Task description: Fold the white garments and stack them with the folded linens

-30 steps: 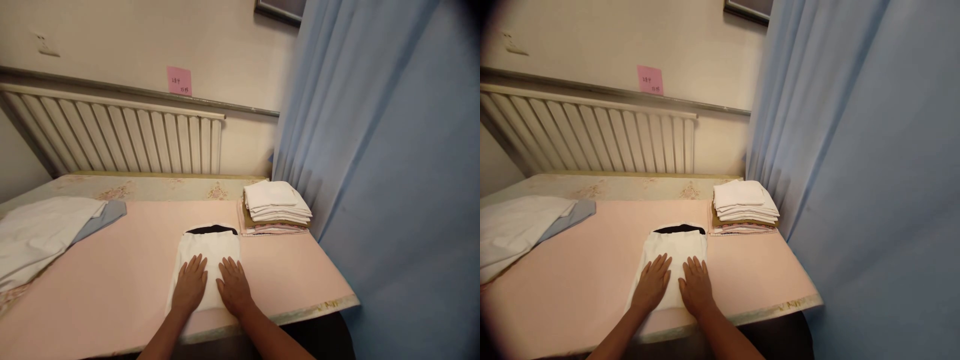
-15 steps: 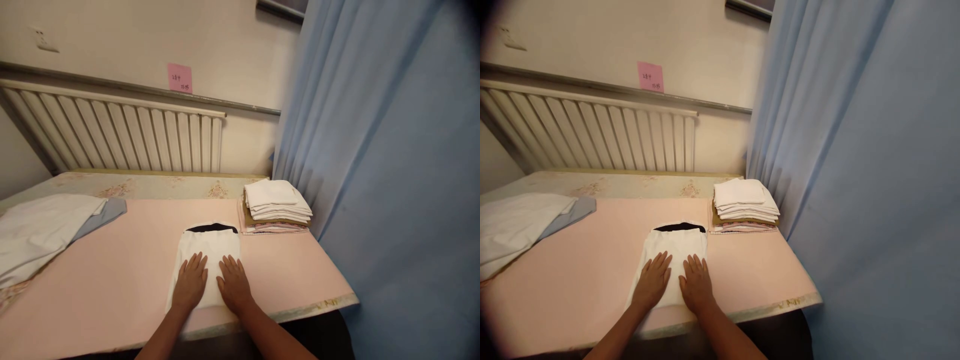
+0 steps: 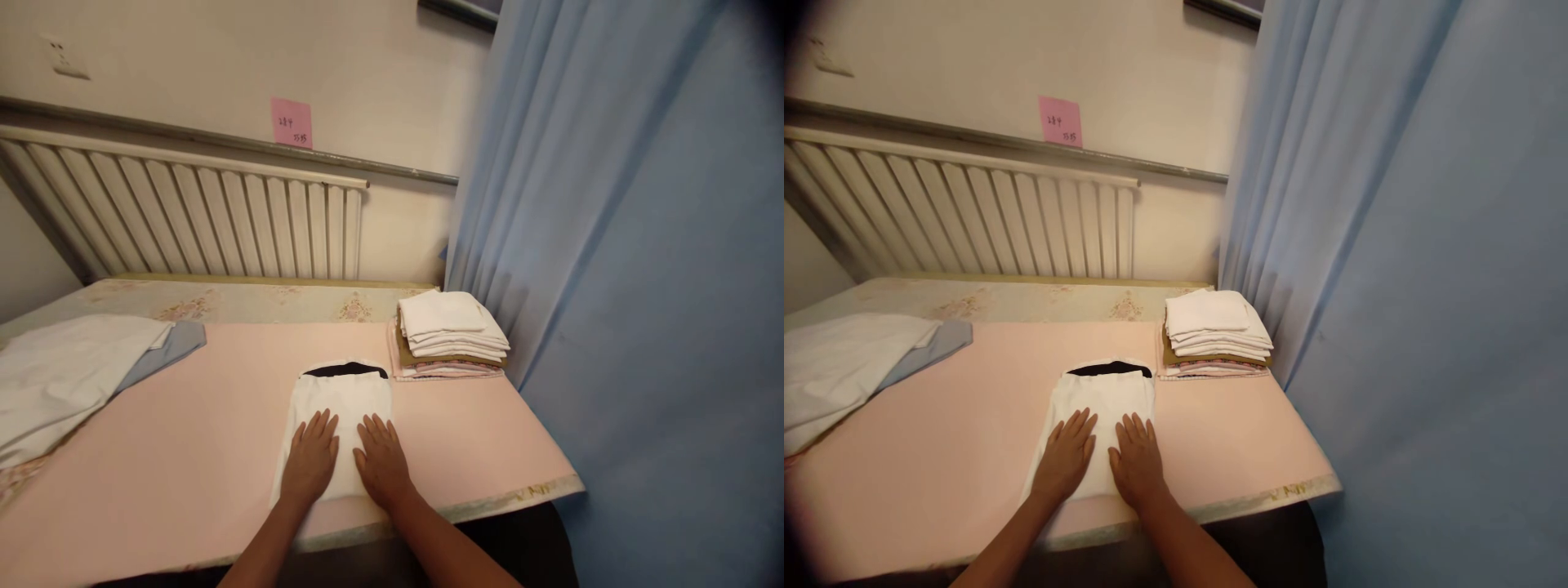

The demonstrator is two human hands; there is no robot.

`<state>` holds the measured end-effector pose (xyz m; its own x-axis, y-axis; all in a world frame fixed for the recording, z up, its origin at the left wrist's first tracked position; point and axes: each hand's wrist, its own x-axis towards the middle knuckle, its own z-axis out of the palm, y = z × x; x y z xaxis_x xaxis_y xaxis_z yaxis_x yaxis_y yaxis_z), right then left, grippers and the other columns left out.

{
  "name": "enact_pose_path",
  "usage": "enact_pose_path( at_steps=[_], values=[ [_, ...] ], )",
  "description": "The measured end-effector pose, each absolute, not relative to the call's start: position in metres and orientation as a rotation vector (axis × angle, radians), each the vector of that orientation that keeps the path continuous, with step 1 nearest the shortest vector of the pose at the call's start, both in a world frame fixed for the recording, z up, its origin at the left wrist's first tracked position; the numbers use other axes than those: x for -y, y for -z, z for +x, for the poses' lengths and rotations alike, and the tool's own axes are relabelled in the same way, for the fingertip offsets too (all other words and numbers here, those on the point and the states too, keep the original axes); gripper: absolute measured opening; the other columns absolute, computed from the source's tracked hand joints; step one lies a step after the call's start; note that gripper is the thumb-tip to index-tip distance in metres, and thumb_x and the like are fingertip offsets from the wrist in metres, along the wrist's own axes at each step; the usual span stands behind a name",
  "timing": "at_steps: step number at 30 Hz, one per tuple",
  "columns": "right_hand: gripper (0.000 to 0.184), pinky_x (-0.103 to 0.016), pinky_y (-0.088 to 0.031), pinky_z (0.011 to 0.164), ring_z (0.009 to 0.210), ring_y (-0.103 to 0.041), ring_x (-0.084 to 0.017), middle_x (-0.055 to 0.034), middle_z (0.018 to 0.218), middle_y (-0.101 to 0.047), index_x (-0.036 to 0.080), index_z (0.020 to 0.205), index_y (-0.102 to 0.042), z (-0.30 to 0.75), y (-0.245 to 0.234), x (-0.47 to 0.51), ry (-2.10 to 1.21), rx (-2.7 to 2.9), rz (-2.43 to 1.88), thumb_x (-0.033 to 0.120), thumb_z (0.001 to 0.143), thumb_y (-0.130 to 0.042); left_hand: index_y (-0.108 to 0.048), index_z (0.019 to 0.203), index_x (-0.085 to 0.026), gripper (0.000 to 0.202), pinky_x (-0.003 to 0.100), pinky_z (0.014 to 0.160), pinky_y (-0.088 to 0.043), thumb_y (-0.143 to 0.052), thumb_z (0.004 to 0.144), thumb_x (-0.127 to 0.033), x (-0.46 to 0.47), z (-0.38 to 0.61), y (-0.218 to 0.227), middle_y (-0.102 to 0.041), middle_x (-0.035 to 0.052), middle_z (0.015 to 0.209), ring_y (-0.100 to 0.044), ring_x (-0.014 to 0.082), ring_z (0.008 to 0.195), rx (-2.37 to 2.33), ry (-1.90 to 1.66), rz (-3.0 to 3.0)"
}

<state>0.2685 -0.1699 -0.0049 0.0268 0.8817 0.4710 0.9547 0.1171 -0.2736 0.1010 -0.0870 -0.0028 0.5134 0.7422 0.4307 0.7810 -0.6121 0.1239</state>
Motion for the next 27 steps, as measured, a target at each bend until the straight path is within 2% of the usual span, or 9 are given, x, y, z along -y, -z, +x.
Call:
enact_pose_path(
  at_steps=[10,27],
  values=[
    [0.043,-0.046,-0.026,0.114,0.139,-0.032,-0.023,-0.0061,0.144,-0.047,0.023,0.136,-0.049,0.2685,0.0026,0.1706,0.196,1.883,-1.8,0.037,0.095,-0.047,-0.052,0.133,-0.02,0.045,0.049,0.111,-0.031,-0.034,0.094,-0.032,0.0877,0.1018,0.0006,-0.05,0.0077,0.143,-0.041,0.0254,0.135,1.359,0.602,-2.658],
    [0.044,-0.045,-0.025,0.114,0.139,-0.032,-0.022,-0.0059,0.144,-0.047,0.024,0.136,-0.048,0.2689,0.0036,0.1701,0.214,1.892,-1.809,0.038,0.095,-0.047,-0.054,0.132,-0.022,0.044,0.049,0.111,-0.031,-0.035,0.094,-0.031,0.0879,0.1014,0.0015,-0.051,0.0075,0.142,-0.042,0.0256,0.135,1.35,0.663,-2.661]
  ],
)
